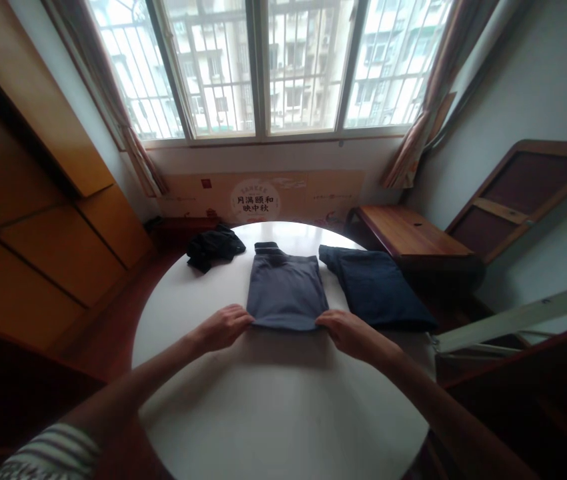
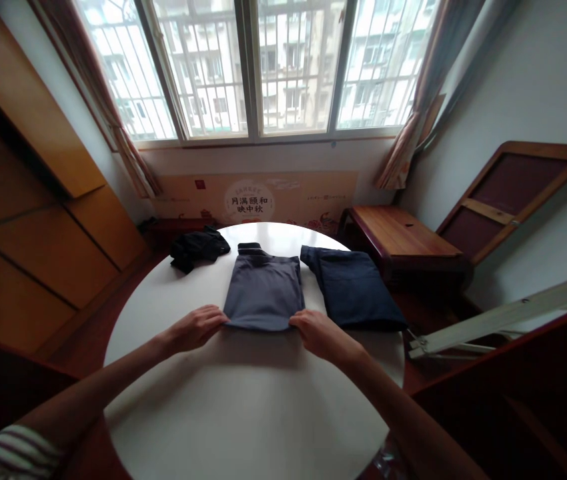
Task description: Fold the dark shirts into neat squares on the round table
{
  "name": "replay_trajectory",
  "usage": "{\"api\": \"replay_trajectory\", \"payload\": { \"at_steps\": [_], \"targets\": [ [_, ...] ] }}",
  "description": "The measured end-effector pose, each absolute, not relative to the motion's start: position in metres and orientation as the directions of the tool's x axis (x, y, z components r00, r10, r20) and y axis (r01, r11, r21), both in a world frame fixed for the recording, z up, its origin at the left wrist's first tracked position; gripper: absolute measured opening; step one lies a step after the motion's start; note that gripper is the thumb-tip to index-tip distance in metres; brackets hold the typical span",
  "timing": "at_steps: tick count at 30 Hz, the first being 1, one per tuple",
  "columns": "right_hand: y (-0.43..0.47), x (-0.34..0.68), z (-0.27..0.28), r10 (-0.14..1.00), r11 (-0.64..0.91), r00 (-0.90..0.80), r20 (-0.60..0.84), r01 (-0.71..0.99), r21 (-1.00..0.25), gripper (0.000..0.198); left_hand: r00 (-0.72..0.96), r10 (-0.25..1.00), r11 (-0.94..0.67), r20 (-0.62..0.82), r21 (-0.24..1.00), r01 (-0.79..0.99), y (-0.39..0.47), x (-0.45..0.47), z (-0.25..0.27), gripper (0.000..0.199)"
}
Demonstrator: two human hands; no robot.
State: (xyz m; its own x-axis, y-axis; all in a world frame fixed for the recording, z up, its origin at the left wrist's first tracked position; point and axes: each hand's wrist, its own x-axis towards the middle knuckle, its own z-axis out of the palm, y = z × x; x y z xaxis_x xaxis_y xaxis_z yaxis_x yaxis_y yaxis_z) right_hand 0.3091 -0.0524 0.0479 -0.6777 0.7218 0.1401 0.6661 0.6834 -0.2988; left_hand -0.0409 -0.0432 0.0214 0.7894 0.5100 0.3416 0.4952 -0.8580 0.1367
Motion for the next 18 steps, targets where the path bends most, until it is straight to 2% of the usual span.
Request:
{"api": "replay_trajectory", "payload": {
  "at_steps": [3,5,7,10,13,15,18],
  "targets": [
    [-0.097,0.326,0.062,0.654,0.704,-0.750,0.100,0.557,-0.441,0.037,0.863,0.420,-0.905,0.280,0.197,0.377,-0.085,-0.044,0.042,0.019],
    [-0.115,0.335,0.069,0.636,0.692,-0.764,0.107,0.504,-0.516,0.033,0.869,0.422,-0.890,0.260,0.302,0.342,-0.101,-0.046,0.055,0.018],
    [-0.116,0.340,0.073,0.685,0.659,-0.707,0.178,0.496,-0.566,0.030,0.811,0.525,-0.812,0.259,0.438,0.385,-0.101,-0.046,0.062,0.016],
    [-0.091,0.336,0.072,0.811,0.565,-0.503,0.298,0.543,-0.622,0.028,0.590,0.757,-0.610,0.280,0.626,0.486,-0.075,-0.039,0.062,0.019],
    [-0.055,0.323,0.065,0.890,0.453,-0.340,0.303,0.600,-0.659,0.031,0.401,0.880,-0.432,0.253,0.776,0.459,-0.035,-0.026,0.052,0.025],
    [-0.034,0.315,0.057,0.905,0.424,-0.264,0.334,0.639,-0.642,0.032,0.344,0.911,-0.371,0.229,0.819,0.438,-0.013,-0.018,0.045,0.028],
    [-0.011,0.308,0.043,0.895,0.427,-0.217,0.389,0.667,-0.610,0.032,0.249,0.941,-0.324,0.228,0.817,0.477,0.008,-0.009,0.038,0.030]
  ]
}}
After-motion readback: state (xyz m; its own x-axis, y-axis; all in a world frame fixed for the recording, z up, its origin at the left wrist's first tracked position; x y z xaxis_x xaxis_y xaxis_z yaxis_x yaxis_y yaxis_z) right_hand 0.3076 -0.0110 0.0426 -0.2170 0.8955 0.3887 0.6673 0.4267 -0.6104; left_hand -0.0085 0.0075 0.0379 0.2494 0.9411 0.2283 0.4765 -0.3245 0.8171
